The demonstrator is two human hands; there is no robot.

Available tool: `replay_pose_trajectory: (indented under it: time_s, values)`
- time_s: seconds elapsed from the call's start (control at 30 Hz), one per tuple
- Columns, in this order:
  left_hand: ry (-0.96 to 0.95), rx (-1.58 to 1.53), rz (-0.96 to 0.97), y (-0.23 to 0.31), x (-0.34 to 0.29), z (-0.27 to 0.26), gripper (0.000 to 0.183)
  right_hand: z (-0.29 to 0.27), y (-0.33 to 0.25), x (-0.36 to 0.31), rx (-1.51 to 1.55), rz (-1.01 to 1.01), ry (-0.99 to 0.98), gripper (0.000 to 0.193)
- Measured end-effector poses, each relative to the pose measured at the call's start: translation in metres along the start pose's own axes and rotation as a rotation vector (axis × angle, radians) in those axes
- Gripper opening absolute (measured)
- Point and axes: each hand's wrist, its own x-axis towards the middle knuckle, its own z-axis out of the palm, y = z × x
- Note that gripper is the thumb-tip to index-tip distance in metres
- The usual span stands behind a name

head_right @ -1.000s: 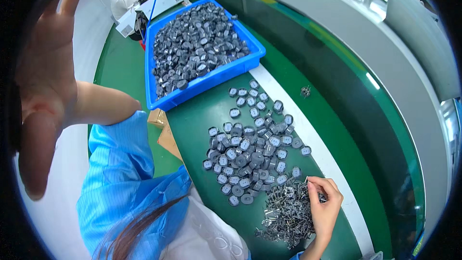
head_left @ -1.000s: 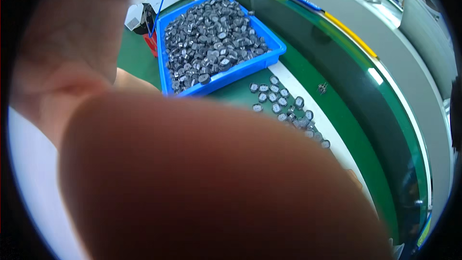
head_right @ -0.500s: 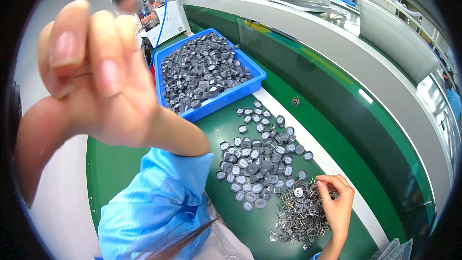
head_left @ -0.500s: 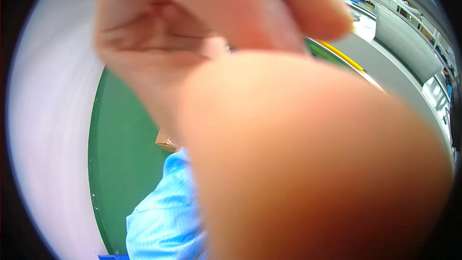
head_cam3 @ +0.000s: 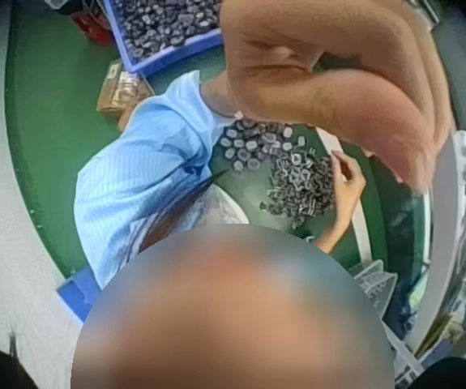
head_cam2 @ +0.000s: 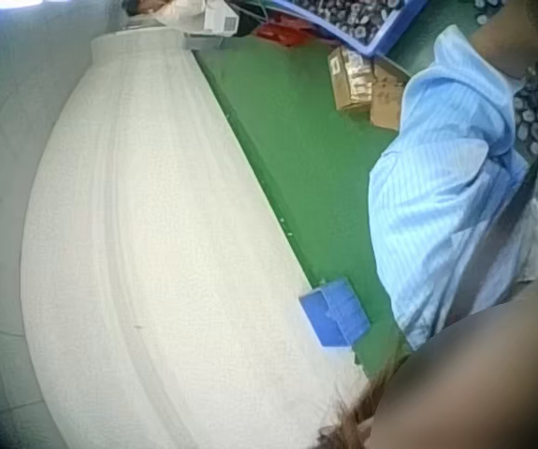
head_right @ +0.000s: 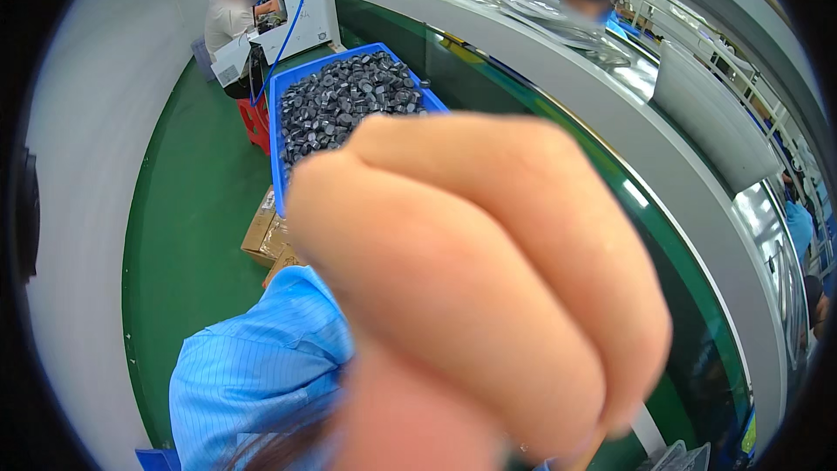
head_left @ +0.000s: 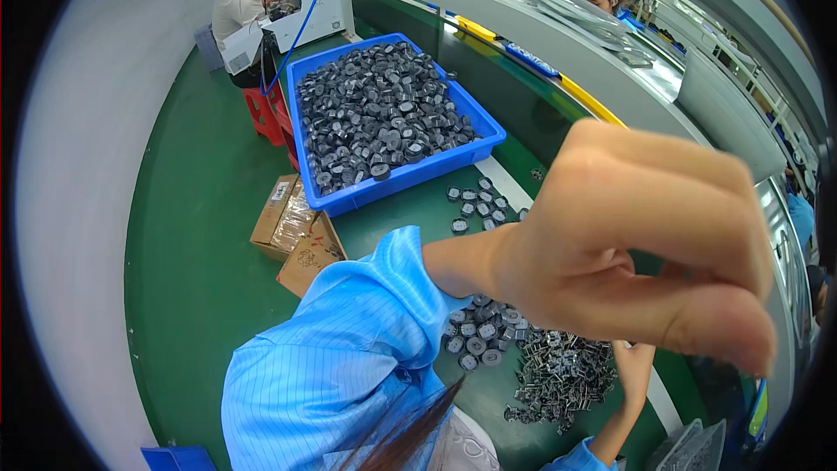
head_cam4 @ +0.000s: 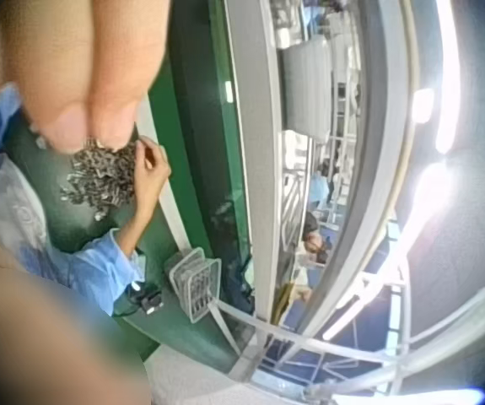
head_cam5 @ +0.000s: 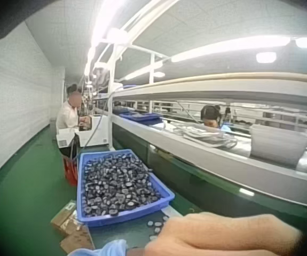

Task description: Manually assembling electrical components by inserting pins into plastic housings.

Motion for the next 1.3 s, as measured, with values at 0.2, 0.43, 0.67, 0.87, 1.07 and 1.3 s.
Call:
replay_pose_trajectory:
  time_s: [0.2, 0.43, 0.67, 0.87, 1.07, 1.3]
  values:
    - [-0.631, 0.617, -0.787, -0.019, -0.056, -0.047, 0.026, 0.003, -0.017, 0.008, 0.276, 0.167, -0.131, 0.01]
    - [-1.377, 0.8, -1.538, -0.097, -0.184, -0.094, 0.073, -0.006, -0.03, 0.014, 0.237, 0.234, -0.013, 0.011]
    - [-1.478, 0.596, -1.564, -0.121, -0.232, -0.086, 0.05, -0.003, -0.044, 0.044, 0.22, 0.217, 0.01, 0.009]
    - [-1.372, 0.489, -1.561, -0.111, -0.224, -0.089, 0.049, 0.017, -0.047, 0.07, 0.233, 0.159, -0.049, 0.01]
    - [-1.38, 0.299, -1.556, -0.114, -0.211, -0.1, 0.048, 0.017, -0.037, 0.071, 0.525, 0.264, 0.033, 0.015]
    - [-1.346, 0.552, -1.426, -0.1, -0.207, -0.097, 0.029, 0.018, -0.038, 0.07, 0.607, 0.237, 0.055, 0.018]
